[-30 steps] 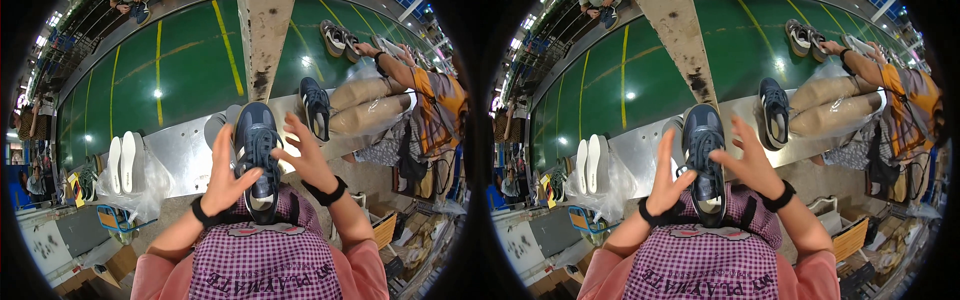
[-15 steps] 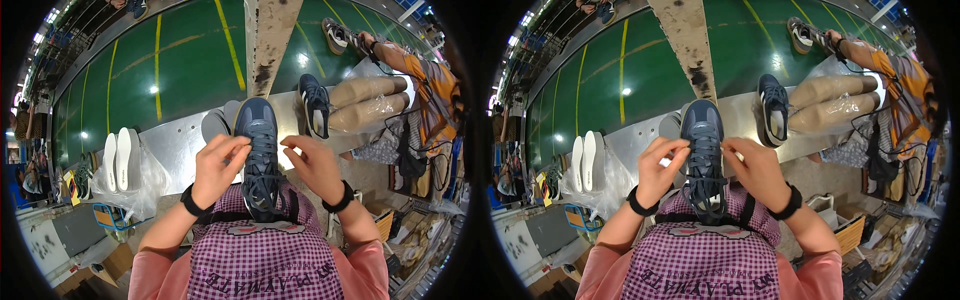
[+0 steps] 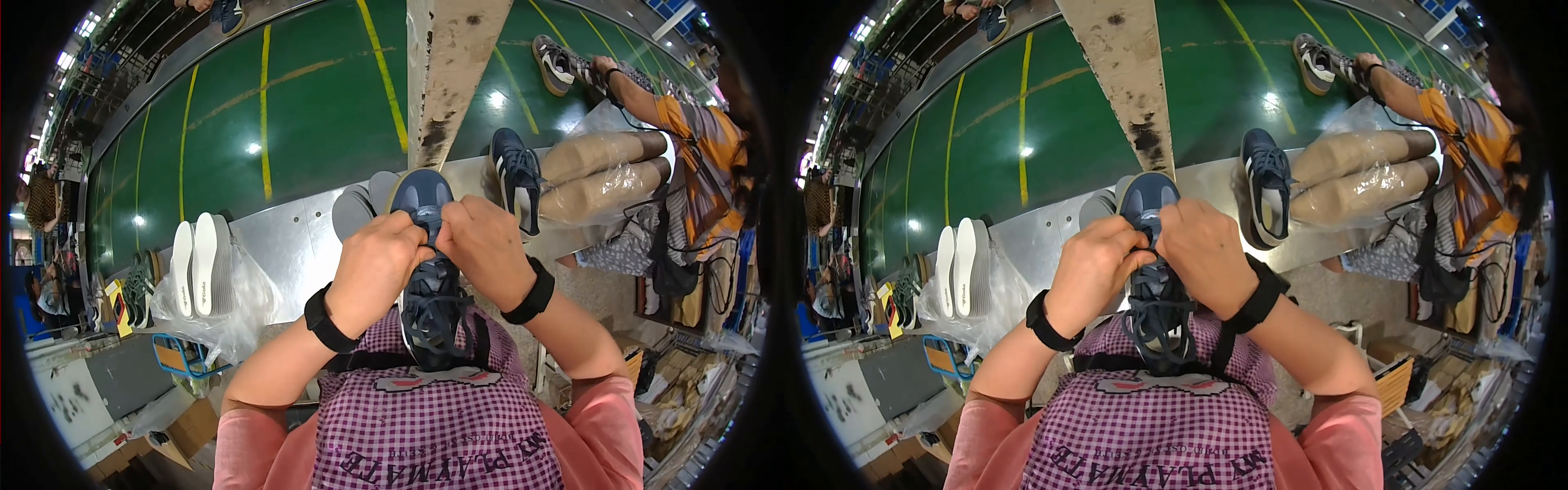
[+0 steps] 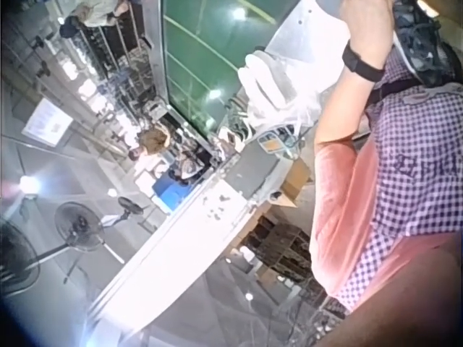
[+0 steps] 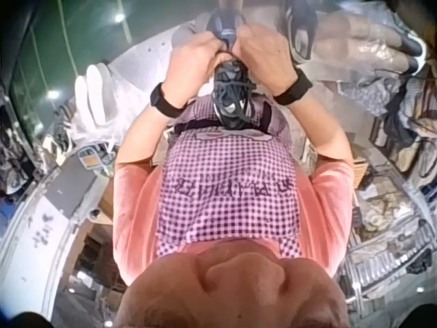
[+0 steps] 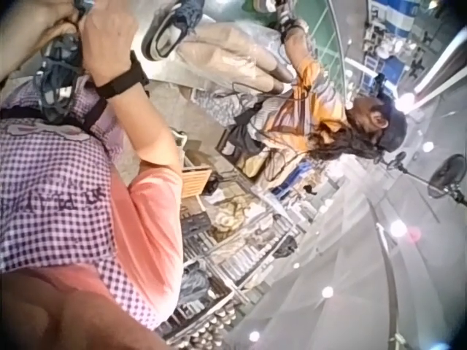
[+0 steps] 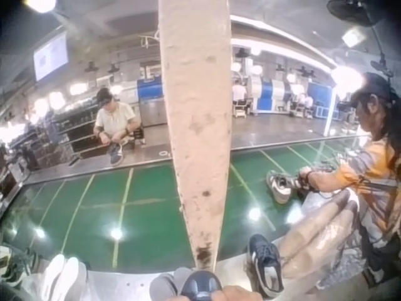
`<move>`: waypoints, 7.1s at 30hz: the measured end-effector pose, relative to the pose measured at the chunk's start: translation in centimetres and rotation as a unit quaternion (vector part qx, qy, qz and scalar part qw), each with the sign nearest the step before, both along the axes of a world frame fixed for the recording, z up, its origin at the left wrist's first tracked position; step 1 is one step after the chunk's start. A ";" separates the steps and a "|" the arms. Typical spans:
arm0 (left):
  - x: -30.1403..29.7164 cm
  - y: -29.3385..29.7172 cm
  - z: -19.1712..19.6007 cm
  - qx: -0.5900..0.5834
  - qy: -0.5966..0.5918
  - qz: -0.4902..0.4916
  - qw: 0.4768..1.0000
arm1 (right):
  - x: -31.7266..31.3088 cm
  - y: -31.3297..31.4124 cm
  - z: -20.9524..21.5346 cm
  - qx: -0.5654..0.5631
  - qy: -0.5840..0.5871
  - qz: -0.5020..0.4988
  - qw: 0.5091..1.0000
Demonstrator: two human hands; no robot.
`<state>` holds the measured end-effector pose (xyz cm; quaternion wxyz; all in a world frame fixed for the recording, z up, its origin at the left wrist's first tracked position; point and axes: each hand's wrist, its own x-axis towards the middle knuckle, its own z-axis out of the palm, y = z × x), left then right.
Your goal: Lacing various pairs of sneakers on a factory conveyor belt.
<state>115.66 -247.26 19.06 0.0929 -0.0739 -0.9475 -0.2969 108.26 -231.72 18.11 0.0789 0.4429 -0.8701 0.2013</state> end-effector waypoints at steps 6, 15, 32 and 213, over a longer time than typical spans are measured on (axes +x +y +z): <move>0.3 0.3 -0.3 -0.047 0.030 -0.018 0.998 | 3.2 2.3 0.9 -0.052 -0.272 -0.086 0.957; 2.7 -0.4 -1.0 0.066 0.030 0.119 0.990 | 2.6 2.7 0.9 -0.138 -0.139 -0.016 0.981; 3.3 1.4 -0.1 0.081 -0.004 0.060 0.995 | 3.3 1.9 -0.9 -0.123 -0.032 -0.033 0.991; 8.3 -1.8 1.8 0.003 0.091 0.015 0.996 | 7.2 7.2 2.7 -0.183 -0.400 -0.074 0.895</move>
